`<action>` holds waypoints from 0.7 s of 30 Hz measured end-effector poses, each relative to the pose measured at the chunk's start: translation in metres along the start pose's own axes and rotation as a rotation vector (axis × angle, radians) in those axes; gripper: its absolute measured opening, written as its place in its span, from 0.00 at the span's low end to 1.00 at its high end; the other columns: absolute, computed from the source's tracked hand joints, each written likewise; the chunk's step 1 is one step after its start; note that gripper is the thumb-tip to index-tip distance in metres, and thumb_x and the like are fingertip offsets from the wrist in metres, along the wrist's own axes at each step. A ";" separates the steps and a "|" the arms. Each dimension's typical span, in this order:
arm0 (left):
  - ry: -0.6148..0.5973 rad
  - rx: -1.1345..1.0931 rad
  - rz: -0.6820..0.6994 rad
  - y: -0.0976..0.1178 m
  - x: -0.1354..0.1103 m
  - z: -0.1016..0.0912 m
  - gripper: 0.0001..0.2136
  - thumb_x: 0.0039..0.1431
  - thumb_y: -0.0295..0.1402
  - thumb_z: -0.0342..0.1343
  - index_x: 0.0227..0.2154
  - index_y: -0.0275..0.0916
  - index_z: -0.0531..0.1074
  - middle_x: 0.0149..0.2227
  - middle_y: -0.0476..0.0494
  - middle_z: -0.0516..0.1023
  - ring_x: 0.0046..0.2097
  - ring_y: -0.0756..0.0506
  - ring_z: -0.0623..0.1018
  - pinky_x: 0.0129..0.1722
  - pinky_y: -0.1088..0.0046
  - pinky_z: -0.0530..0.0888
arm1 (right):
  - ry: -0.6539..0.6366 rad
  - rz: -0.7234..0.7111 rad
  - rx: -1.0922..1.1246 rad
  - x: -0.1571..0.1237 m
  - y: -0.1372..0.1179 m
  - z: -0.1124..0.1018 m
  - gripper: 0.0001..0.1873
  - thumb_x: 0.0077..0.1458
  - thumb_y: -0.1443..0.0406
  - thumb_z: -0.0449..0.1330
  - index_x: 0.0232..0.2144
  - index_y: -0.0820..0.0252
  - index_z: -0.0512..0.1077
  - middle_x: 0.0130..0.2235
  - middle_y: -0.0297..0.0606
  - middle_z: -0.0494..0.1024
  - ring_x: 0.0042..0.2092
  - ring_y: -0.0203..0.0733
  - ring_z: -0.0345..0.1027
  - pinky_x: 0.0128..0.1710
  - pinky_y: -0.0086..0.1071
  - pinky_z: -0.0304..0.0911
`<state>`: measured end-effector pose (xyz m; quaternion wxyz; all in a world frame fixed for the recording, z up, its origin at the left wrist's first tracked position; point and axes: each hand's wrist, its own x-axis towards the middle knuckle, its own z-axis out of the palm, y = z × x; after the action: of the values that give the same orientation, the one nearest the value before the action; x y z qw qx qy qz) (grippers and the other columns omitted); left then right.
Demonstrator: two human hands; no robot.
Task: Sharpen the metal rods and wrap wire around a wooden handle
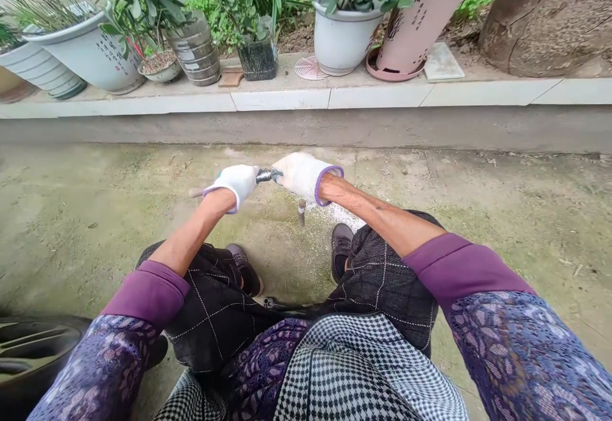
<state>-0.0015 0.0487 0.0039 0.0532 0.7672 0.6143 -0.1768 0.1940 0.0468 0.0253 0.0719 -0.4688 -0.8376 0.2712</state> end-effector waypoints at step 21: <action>0.228 -0.651 0.130 -0.011 -0.021 -0.009 0.11 0.61 0.34 0.55 0.41 0.38 0.80 0.33 0.47 0.80 0.35 0.47 0.75 0.35 0.74 0.67 | -0.043 0.232 0.706 0.018 -0.006 -0.002 0.05 0.56 0.71 0.60 0.33 0.64 0.77 0.17 0.27 0.64 0.17 0.29 0.52 0.15 0.26 0.48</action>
<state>-0.0141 0.0348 0.0207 0.2372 0.7621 0.5905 0.1190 0.1800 0.0594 0.0276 0.1804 -0.5010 -0.6352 0.5595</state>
